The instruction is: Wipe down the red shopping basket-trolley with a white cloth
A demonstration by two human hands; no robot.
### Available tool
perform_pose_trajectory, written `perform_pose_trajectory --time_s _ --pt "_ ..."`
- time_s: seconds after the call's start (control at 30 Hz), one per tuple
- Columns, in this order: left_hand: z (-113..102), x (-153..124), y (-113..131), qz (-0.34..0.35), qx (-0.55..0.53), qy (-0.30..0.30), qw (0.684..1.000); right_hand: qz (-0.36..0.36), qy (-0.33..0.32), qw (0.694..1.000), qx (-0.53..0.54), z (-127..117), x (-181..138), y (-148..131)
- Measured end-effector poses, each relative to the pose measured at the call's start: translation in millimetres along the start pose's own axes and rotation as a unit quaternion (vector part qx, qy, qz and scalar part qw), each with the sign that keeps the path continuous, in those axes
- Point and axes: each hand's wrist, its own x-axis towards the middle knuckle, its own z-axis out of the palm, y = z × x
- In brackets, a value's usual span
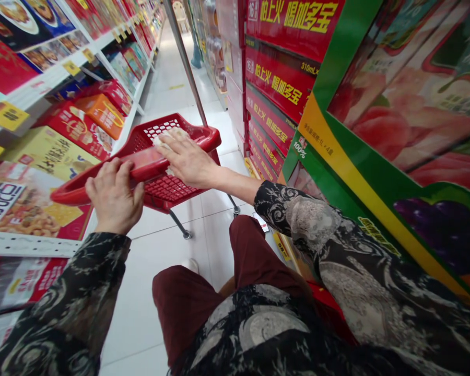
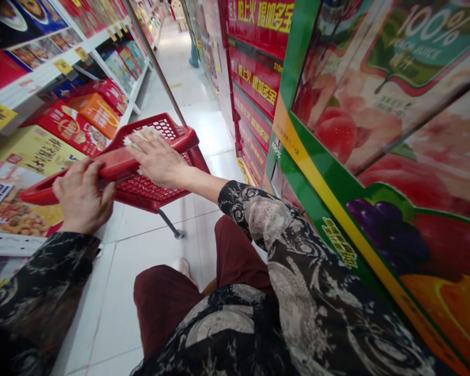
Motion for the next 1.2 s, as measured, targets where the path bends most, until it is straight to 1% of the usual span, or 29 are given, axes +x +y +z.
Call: perform_pose_trajectory --time_s 0.1,0.17,0.23,0.3,0.33,0.4,0.5,0.57,0.6,0.67,0.8,0.87,0.93,1.1,1.2 --pt "2 0 -6 0.009 -0.008 0.002 1.000 0.000 0.000 1.000 0.001 -5 -7 18" --pt "4 1 -9 0.018 -0.017 0.007 1.000 0.032 0.018 0.999 0.003 -7 -12 36" --pt "6 1 -10 0.022 -0.026 0.017 0.999 0.073 0.038 0.997 0.001 -7 -16 48" --pt "8 1 -9 0.021 -0.033 0.030 0.999 0.096 0.050 0.994 -0.002 -4 -17 49" --pt "8 1 -8 0.021 -0.035 0.034 0.999 0.094 0.052 0.994 -0.004 -3 -16 44" --pt "8 1 -6 0.020 -0.035 0.039 0.998 0.067 0.042 0.997 -0.012 1 -11 29" --pt "8 1 -4 0.018 -0.033 0.037 0.999 0.012 -0.002 0.999 -0.039 2 -4 4" --pt "7 0 -4 0.017 -0.030 0.035 0.999 -0.006 -0.029 0.998 -0.052 0 -2 -1" --pt "7 0 -4 0.018 -0.029 0.034 0.999 -0.009 -0.034 0.998 -0.053 -2 -2 1" --pt "7 -1 -5 0.019 -0.028 0.036 0.999 -0.002 -0.027 0.999 -0.047 -4 -5 13" --pt "6 -3 -4 0.021 -0.031 0.040 0.998 0.061 0.027 0.997 -0.026 -6 -14 46" --pt "6 -3 -3 0.018 -0.031 0.043 0.998 0.076 0.042 0.996 -0.017 -4 -15 50" --pt "6 -2 -1 0.014 -0.029 0.043 0.999 0.067 0.049 0.997 -0.006 1 -13 42" --pt "5 -1 4 0.004 -0.009 0.027 1.000 0.022 0.089 0.996 0.021 17 2 -10" --pt "5 -2 3 -0.002 0.006 0.029 1.000 -0.002 0.103 0.994 0.029 21 9 -30"
